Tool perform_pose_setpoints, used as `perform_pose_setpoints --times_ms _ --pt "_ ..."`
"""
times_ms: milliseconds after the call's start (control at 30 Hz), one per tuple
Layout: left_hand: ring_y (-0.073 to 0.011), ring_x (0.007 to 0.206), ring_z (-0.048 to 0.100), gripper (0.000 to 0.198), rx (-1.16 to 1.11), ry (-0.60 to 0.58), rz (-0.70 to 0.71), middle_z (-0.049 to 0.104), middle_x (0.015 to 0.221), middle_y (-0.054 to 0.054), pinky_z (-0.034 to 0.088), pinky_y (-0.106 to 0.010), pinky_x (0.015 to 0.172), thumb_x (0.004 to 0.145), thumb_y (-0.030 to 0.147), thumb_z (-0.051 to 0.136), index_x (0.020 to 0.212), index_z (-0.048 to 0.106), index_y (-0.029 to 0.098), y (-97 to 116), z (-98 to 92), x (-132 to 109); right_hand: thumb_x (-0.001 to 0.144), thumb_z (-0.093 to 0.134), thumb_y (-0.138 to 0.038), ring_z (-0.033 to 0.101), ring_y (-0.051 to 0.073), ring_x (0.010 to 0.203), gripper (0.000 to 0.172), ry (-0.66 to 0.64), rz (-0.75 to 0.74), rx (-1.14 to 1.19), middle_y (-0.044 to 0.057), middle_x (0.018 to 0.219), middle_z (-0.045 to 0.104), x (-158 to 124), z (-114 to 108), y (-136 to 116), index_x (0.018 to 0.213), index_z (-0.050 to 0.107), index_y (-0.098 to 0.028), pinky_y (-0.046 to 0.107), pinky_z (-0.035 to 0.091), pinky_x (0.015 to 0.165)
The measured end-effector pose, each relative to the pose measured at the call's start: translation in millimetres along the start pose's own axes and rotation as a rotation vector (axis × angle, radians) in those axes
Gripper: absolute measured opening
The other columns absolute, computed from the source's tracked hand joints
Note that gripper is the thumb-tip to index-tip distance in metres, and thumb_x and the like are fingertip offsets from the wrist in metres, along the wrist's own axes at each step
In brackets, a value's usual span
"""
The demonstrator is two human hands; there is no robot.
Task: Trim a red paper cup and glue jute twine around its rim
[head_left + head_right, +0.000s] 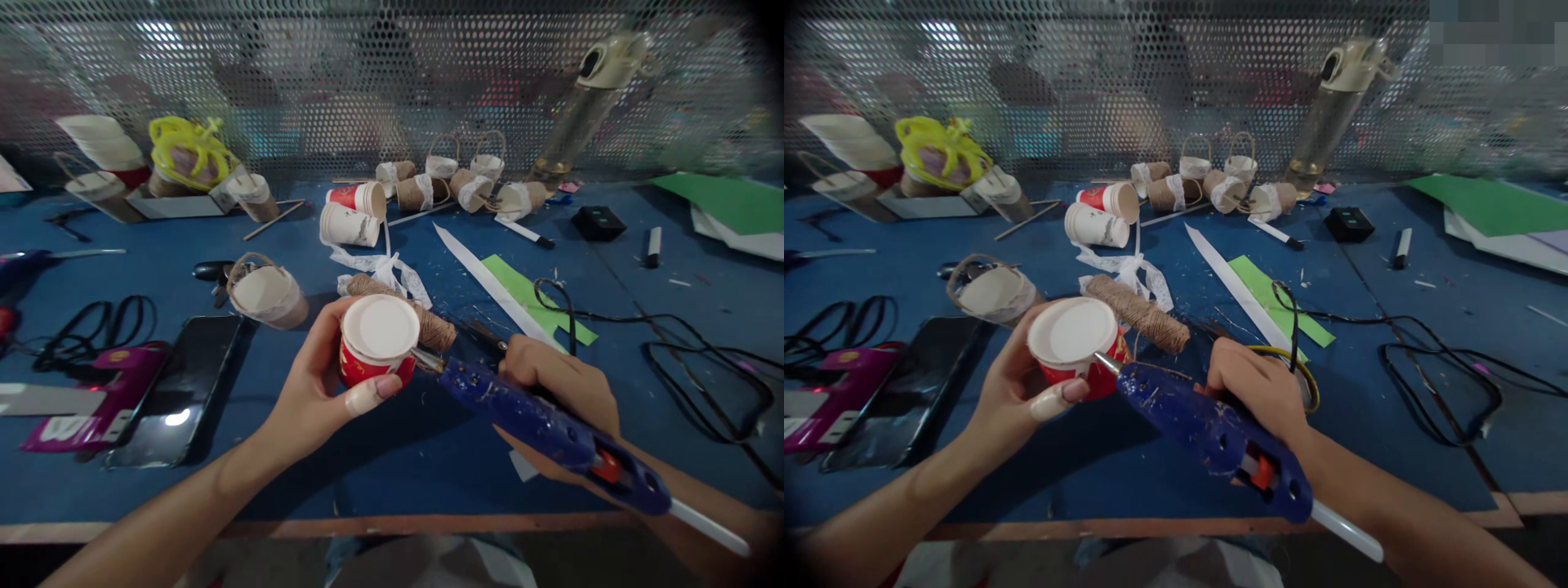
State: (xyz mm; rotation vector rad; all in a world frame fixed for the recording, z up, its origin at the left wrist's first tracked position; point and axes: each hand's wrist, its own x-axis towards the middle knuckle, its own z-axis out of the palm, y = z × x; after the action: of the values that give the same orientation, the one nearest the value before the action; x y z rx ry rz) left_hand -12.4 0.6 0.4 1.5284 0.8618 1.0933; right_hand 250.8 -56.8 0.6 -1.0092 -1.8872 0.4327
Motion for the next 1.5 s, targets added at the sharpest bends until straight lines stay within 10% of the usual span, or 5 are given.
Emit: perform_pose_setpoints --times_ms 1500 --pt "-0.0274 0.115 0.066 0.053 -0.030 -0.081 -0.074 0.068 0.124 -0.007 0.056 -0.038 0.100 0.084 0.043 0.084 0.130 0.061 0.029 0 -2.4 -3 0.082 0.067 -0.011 0.040 0.011 0.058 0.031 -0.046 0.185 0.032 -0.005 0.068 0.043 1 -6 -6 0.074 0.039 -0.024 0.030 0.030 0.054"
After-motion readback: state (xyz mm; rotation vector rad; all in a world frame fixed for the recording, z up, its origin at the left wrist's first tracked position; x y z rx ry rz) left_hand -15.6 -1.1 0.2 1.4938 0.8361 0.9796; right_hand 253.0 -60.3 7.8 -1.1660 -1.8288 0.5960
